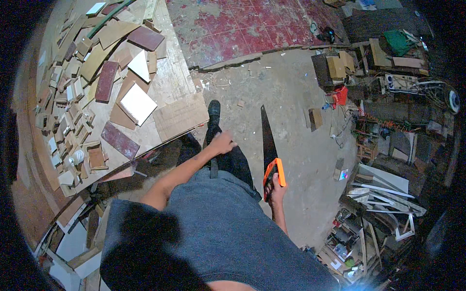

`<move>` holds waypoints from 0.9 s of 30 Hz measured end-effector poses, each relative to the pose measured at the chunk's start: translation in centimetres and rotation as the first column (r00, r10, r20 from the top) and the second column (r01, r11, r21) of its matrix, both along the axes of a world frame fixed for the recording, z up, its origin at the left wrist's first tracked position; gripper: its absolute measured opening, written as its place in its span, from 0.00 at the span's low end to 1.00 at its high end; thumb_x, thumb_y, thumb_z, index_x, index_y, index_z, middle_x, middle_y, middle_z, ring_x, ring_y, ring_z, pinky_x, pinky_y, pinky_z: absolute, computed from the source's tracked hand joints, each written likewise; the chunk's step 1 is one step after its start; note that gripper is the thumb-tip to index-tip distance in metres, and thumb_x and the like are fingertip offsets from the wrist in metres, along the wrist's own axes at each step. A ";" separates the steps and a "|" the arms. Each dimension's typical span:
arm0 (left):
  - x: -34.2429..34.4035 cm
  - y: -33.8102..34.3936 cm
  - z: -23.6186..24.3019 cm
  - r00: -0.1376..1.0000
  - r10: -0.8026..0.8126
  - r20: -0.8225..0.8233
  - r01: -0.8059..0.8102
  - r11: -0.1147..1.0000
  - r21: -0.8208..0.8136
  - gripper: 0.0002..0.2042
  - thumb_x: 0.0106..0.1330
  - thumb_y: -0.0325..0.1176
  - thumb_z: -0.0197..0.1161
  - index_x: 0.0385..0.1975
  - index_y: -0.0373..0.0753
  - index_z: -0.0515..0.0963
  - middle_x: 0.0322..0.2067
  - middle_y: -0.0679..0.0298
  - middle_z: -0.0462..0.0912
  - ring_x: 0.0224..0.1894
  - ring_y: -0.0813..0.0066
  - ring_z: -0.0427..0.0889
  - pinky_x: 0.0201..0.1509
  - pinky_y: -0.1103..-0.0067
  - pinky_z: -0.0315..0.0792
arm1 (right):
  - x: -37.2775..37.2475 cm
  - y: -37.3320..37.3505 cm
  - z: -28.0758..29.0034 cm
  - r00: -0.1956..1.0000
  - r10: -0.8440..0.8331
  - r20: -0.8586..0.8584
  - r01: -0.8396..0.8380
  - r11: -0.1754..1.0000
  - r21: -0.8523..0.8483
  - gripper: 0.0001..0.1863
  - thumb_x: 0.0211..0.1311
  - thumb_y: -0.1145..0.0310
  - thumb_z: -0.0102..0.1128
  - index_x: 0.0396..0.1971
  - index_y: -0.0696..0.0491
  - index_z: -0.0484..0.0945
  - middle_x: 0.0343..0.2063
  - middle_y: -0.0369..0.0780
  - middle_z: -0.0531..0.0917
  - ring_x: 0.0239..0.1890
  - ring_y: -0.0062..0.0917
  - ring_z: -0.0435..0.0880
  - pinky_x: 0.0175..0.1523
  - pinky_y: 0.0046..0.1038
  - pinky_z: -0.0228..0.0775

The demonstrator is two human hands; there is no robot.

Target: Sawing a piece of plywood using a handsaw.

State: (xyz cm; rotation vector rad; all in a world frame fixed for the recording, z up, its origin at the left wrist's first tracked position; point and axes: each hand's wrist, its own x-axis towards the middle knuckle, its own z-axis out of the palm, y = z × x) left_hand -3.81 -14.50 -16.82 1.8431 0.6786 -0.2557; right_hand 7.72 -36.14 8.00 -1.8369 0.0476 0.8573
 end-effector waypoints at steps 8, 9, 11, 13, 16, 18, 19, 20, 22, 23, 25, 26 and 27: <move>-3.8 7.8 4.5 0.600 0.719 -0.351 -0.514 0.683 0.520 0.55 0.57 0.57 0.67 0.74 0.26 0.45 0.74 0.33 0.38 0.77 0.38 0.34 0.75 0.45 0.29 | -0.2 -1.2 -0.3 0.999 -0.021 0.037 0.021 1.000 -0.006 0.19 0.69 0.55 0.63 0.23 0.50 0.71 0.11 0.29 0.67 0.09 0.14 0.63 0.15 0.21 0.54; -3.1 7.0 2.8 0.673 0.719 -0.172 -0.532 0.632 0.563 0.58 0.52 0.60 0.69 0.74 0.27 0.46 0.73 0.31 0.41 0.77 0.36 0.36 0.76 0.45 0.33 | -0.3 -1.2 -0.5 0.999 -0.021 0.039 0.022 1.000 -0.012 0.18 0.69 0.56 0.63 0.23 0.50 0.71 0.11 0.29 0.67 0.09 0.14 0.63 0.15 0.21 0.53; -0.6 6.1 4.1 0.884 0.438 -0.162 -0.326 0.828 0.457 0.49 0.58 0.56 0.65 0.72 0.30 0.54 0.73 0.36 0.50 0.77 0.40 0.42 0.76 0.47 0.38 | -0.4 -1.5 -0.7 0.999 -0.043 0.024 0.043 0.999 -0.012 0.18 0.69 0.56 0.63 0.24 0.50 0.71 0.12 0.29 0.67 0.10 0.14 0.63 0.15 0.21 0.53; 1.4 8.2 2.3 0.942 -0.275 -0.190 0.308 0.936 0.170 0.36 0.63 0.48 0.61 0.67 0.32 0.64 0.71 0.43 0.58 0.76 0.46 0.50 0.75 0.49 0.45 | -0.6 -1.0 -0.8 1.000 -0.023 -0.008 0.023 1.000 -0.008 0.18 0.70 0.57 0.63 0.24 0.50 0.71 0.12 0.29 0.67 0.10 0.14 0.62 0.15 0.21 0.53; 1.4 5.9 1.3 0.980 -0.013 0.200 -0.053 0.945 0.323 0.28 0.65 0.42 0.58 0.63 0.33 0.70 0.71 0.49 0.62 0.75 0.51 0.54 0.74 0.51 0.48 | -0.3 -1.0 -1.0 1.000 0.014 -0.015 -0.014 1.000 -0.004 0.17 0.70 0.57 0.62 0.25 0.49 0.70 0.12 0.28 0.67 0.10 0.14 0.62 0.15 0.21 0.52; 2.0 6.6 3.5 0.965 0.241 0.103 -0.253 0.753 0.607 0.27 0.66 0.42 0.58 0.62 0.32 0.71 0.71 0.45 0.59 0.75 0.47 0.52 0.74 0.49 0.48 | -0.2 -2.0 -0.9 0.999 -0.046 0.004 0.046 0.999 0.003 0.17 0.70 0.57 0.62 0.25 0.49 0.70 0.12 0.28 0.66 0.10 0.14 0.61 0.15 0.21 0.52; 0.8 7.0 2.9 0.856 0.479 0.194 -0.484 0.611 0.627 0.29 0.65 0.44 0.59 0.63 0.32 0.70 0.72 0.43 0.57 0.75 0.45 0.50 0.74 0.48 0.47 | -0.2 -2.1 -1.0 0.999 -0.046 0.004 0.046 0.999 0.004 0.17 0.70 0.57 0.62 0.25 0.49 0.70 0.12 0.28 0.66 0.10 0.14 0.61 0.15 0.21 0.52; -0.3 7.3 2.9 0.683 0.670 0.290 -0.669 0.415 0.617 0.31 0.64 0.46 0.59 0.63 0.31 0.70 0.72 0.41 0.55 0.76 0.43 0.48 0.74 0.46 0.46 | -0.1 -2.3 -1.1 0.999 -0.031 0.011 0.030 0.999 0.022 0.17 0.70 0.57 0.62 0.25 0.49 0.70 0.12 0.28 0.66 0.10 0.14 0.61 0.15 0.21 0.52; -1.0 7.8 4.1 0.737 0.676 0.019 -0.536 0.567 0.625 0.37 0.64 0.49 0.59 0.67 0.28 0.62 0.73 0.40 0.50 0.76 0.43 0.45 0.75 0.48 0.43 | -0.1 -2.7 -1.2 0.999 -0.023 0.025 0.022 0.999 0.039 0.17 0.70 0.57 0.62 0.25 0.49 0.70 0.12 0.28 0.66 0.10 0.14 0.61 0.15 0.21 0.52; -1.0 7.9 5.0 0.740 0.623 -0.253 -0.399 0.709 0.581 0.43 0.65 0.51 0.59 0.71 0.25 0.54 0.74 0.39 0.46 0.77 0.42 0.41 0.76 0.50 0.40 | -0.3 -2.9 -1.2 0.998 -0.053 0.035 0.053 0.999 0.008 0.17 0.70 0.57 0.62 0.25 0.49 0.70 0.12 0.28 0.66 0.09 0.14 0.61 0.15 0.21 0.52; -0.2 5.9 2.6 0.894 0.418 -0.161 -0.237 0.746 0.622 0.40 0.61 0.52 0.62 0.66 0.27 0.64 0.72 0.40 0.54 0.75 0.43 0.50 0.74 0.49 0.48 | -0.5 -2.5 -0.8 0.997 -0.069 0.042 0.070 0.997 -0.015 0.16 0.70 0.57 0.62 0.26 0.49 0.70 0.12 0.28 0.65 0.09 0.14 0.61 0.15 0.21 0.52; -0.1 5.0 0.6 0.978 0.187 -0.092 -0.078 0.736 0.673 0.37 0.57 0.53 0.64 0.61 0.30 0.73 0.69 0.40 0.62 0.73 0.43 0.58 0.72 0.49 0.55 | -0.8 -2.0 -0.5 0.997 -0.077 0.020 0.077 0.997 -0.016 0.17 0.70 0.56 0.62 0.26 0.49 0.70 0.12 0.28 0.65 0.09 0.14 0.61 0.15 0.21 0.52; 0.4 4.6 -0.8 0.983 -0.095 -0.155 0.150 0.908 0.391 0.32 0.58 0.51 0.63 0.56 0.31 0.76 0.62 0.42 0.71 0.66 0.45 0.68 0.67 0.52 0.63 | -1.0 -1.2 -0.3 0.996 -0.084 -0.005 0.083 0.996 -0.017 0.17 0.69 0.56 0.63 0.26 0.49 0.70 0.11 0.28 0.65 0.09 0.15 0.61 0.15 0.22 0.53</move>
